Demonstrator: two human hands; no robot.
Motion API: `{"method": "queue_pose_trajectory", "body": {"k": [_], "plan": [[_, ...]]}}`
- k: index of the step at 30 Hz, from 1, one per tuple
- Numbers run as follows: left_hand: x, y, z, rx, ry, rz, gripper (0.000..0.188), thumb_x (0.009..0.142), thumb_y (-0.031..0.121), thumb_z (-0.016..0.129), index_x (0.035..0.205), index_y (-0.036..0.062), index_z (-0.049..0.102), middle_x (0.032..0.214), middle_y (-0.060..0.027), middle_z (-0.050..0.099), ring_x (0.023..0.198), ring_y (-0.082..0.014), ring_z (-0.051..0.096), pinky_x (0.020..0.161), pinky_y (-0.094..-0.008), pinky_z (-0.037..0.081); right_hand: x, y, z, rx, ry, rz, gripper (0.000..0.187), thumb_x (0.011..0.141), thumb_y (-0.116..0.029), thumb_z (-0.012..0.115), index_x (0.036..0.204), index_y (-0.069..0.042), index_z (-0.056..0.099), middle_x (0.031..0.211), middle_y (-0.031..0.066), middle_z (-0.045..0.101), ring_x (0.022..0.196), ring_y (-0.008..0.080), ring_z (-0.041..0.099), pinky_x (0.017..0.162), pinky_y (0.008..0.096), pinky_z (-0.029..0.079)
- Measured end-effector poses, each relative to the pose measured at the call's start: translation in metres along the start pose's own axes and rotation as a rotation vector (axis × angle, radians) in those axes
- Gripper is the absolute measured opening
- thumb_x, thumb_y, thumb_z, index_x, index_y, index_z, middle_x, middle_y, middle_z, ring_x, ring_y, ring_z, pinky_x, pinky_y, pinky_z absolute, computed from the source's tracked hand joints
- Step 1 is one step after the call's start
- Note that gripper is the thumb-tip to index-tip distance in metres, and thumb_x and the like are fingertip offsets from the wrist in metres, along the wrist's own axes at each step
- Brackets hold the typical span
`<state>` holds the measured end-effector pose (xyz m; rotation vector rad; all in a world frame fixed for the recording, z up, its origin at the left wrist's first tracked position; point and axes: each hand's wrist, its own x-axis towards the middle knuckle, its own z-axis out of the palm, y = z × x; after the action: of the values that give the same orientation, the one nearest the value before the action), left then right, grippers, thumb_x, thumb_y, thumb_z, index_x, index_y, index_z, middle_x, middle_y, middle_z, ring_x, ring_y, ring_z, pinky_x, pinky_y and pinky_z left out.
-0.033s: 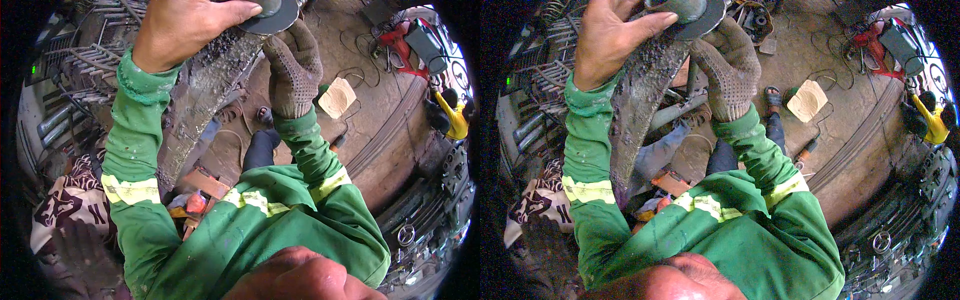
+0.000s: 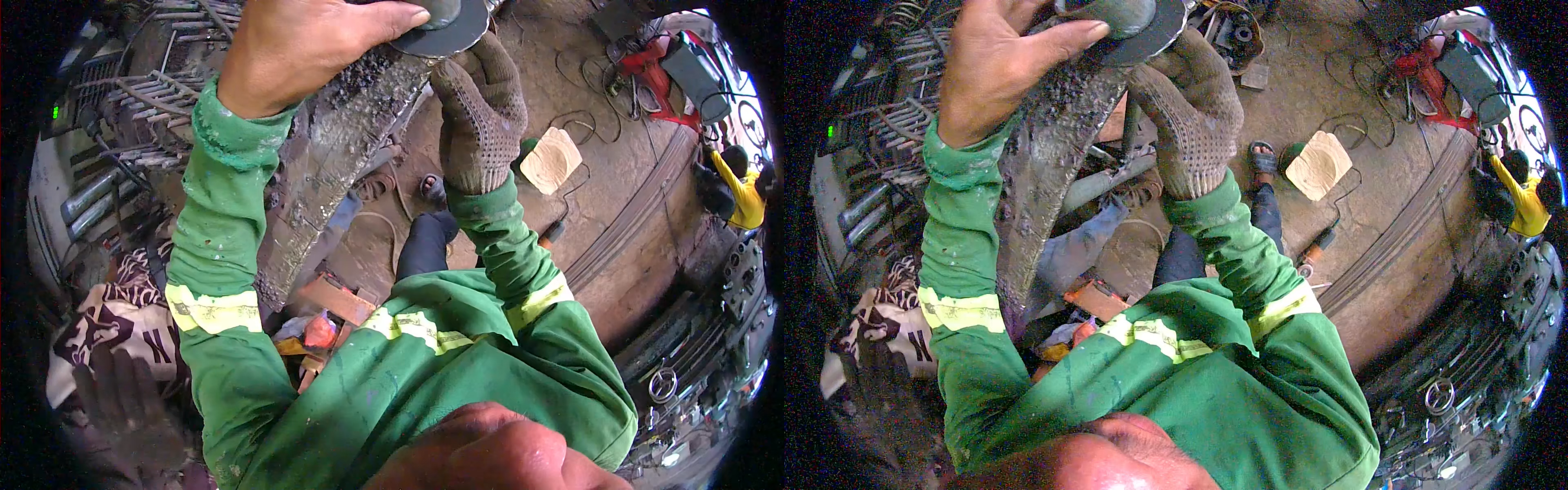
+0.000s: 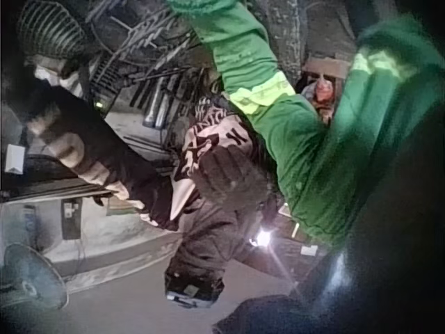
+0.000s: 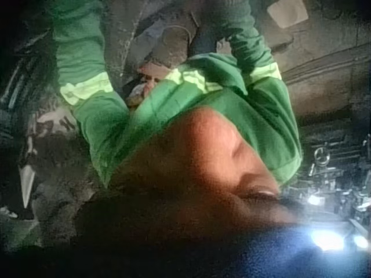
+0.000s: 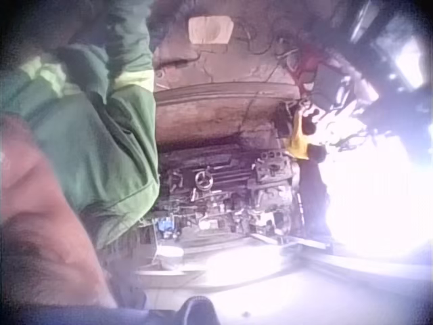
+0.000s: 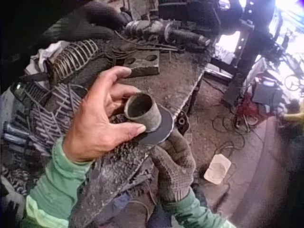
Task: The person positions a small metal collar onto a larger metal structure while another person holds the structure in place. They check the fit and alignment by hand.
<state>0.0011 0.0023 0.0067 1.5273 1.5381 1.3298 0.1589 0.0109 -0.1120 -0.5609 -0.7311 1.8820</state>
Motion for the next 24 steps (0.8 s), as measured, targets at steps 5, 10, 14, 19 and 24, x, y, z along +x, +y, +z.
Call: {"method": "queue_pose_trajectory", "body": {"k": [5, 10, 14, 19, 24], "plan": [[-0.012, -0.002, 0.0, 0.019, -0.005, 0.006, 0.088, 0.074, -0.006, 0.08, 0.145, -0.0004, 0.029, 0.121, -0.0197, 0.062, 0.115, -0.0264, 0.062, 0.103, -0.0388, 0.049, -0.015, -0.006, 0.006, 0.055, 0.0, 0.026, 0.057, 0.087, 0.004, 0.071, 0.139, 0.003, 0.048, 0.12, 0.016, 0.067, 0.108, 0.0223, 0.066, 0.092, 0.0328, 0.056], [-0.02, 0.008, 0.008, 0.119, 0.1, -0.049, 0.087, 0.076, 0.003, 0.081, 0.147, -0.0005, 0.031, 0.127, -0.0206, 0.06, 0.122, -0.0288, 0.058, 0.106, -0.0396, 0.046, -0.01, -0.012, 0.008, 0.049, -0.021, -0.098, 0.066, 0.086, 0.004, 0.071, 0.146, 0.002, 0.042, 0.134, 0.0169, 0.058, 0.12, 0.0226, 0.059, 0.097, 0.0321, 0.053], [-0.057, 0.003, 0.005, 0.336, 0.164, -0.159, 0.063, 0.086, 0.014, 0.073, 0.14, -0.0027, 0.045, 0.137, -0.0219, 0.056, 0.126, -0.0331, 0.055, 0.111, -0.0407, 0.039, -0.008, -0.012, -0.014, -0.405, -0.146, -0.367, 0.075, 0.084, 0.002, 0.075, 0.15, 0.0, 0.038, 0.146, 0.0157, 0.049, 0.129, 0.0246, 0.053, 0.105, 0.0359, 0.047], [-0.087, 0.007, 0.022, 0.701, 0.171, -0.054, 0.049, 0.087, 0.016, 0.073, 0.128, -0.0059, 0.058, 0.127, -0.0227, 0.061, 0.119, -0.0363, 0.058, 0.104, -0.0404, 0.043, 0.009, -0.026, -0.021, -0.859, -0.264, -0.53, 0.079, 0.074, -0.005, 0.086, 0.143, -0.002, 0.048, 0.141, 0.0163, 0.054, 0.128, 0.0274, 0.056, 0.105, 0.0395, 0.047], [-0.076, 0.019, 0.021, 0.729, 0.135, -0.105, 0.051, 0.087, 0.021, 0.072, 0.128, -0.005, 0.059, 0.129, -0.0224, 0.06, 0.121, -0.0399, 0.055, 0.106, -0.0438, 0.041, 0.017, -0.047, -0.007, -0.845, -0.411, -0.404, 0.077, 0.077, -0.01, 0.085, 0.144, 0.0, 0.049, 0.144, 0.016, 0.053, 0.128, 0.0256, 0.055, 0.105, 0.0388, 0.046]]}}
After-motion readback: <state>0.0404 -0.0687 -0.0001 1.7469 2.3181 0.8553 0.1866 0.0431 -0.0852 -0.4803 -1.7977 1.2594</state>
